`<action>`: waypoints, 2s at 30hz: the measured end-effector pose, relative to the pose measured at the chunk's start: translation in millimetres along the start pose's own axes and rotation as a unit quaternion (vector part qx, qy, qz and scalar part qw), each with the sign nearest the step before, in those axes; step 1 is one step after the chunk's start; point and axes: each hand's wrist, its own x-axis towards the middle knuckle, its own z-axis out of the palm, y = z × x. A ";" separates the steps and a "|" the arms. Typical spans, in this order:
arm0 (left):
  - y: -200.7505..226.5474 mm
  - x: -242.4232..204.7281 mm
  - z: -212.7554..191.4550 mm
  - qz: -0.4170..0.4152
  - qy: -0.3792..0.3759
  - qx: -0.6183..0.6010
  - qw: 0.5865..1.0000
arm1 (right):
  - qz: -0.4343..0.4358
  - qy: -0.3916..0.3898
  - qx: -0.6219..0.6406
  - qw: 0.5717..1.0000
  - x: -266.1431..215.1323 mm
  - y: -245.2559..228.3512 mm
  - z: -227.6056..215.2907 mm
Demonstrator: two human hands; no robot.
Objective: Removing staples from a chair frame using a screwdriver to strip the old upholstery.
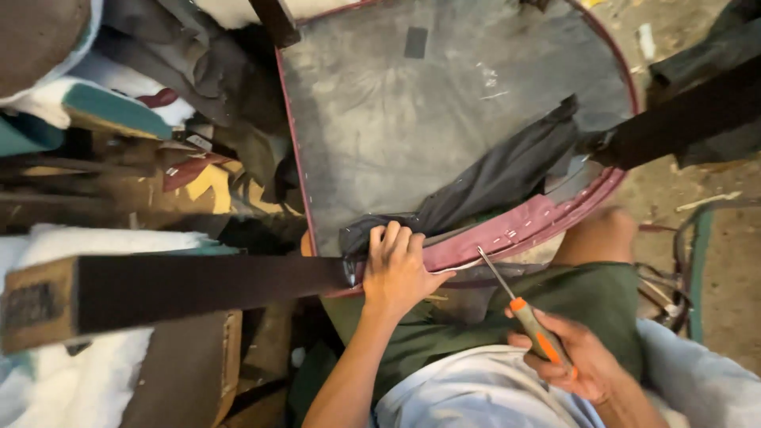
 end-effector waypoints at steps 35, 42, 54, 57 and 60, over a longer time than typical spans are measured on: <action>16.5 12.4 -31.2 -0.008 -0.006 -0.154 0.988 | 0.170 -0.161 -0.071 0.970 80.0 -0.4 -66.8; 40.1 19.4 -17.2 0.079 0.045 -0.162 0.983 | -0.282 0.067 -0.237 0.927 -36.6 -54.1 -19.5; 36.5 17.4 -14.0 -0.045 -0.041 -0.340 0.938 | -0.455 0.293 -0.746 0.388 -35.6 -9.1 37.5; 21.1 16.4 -23.9 -0.065 -0.065 -0.338 0.937 | -0.480 0.280 -0.749 0.361 -31.1 -15.3 35.7; 16.6 11.3 -21.0 -0.051 -0.064 -0.308 0.948 | -0.508 0.260 -0.754 0.326 -31.5 -24.7 36.7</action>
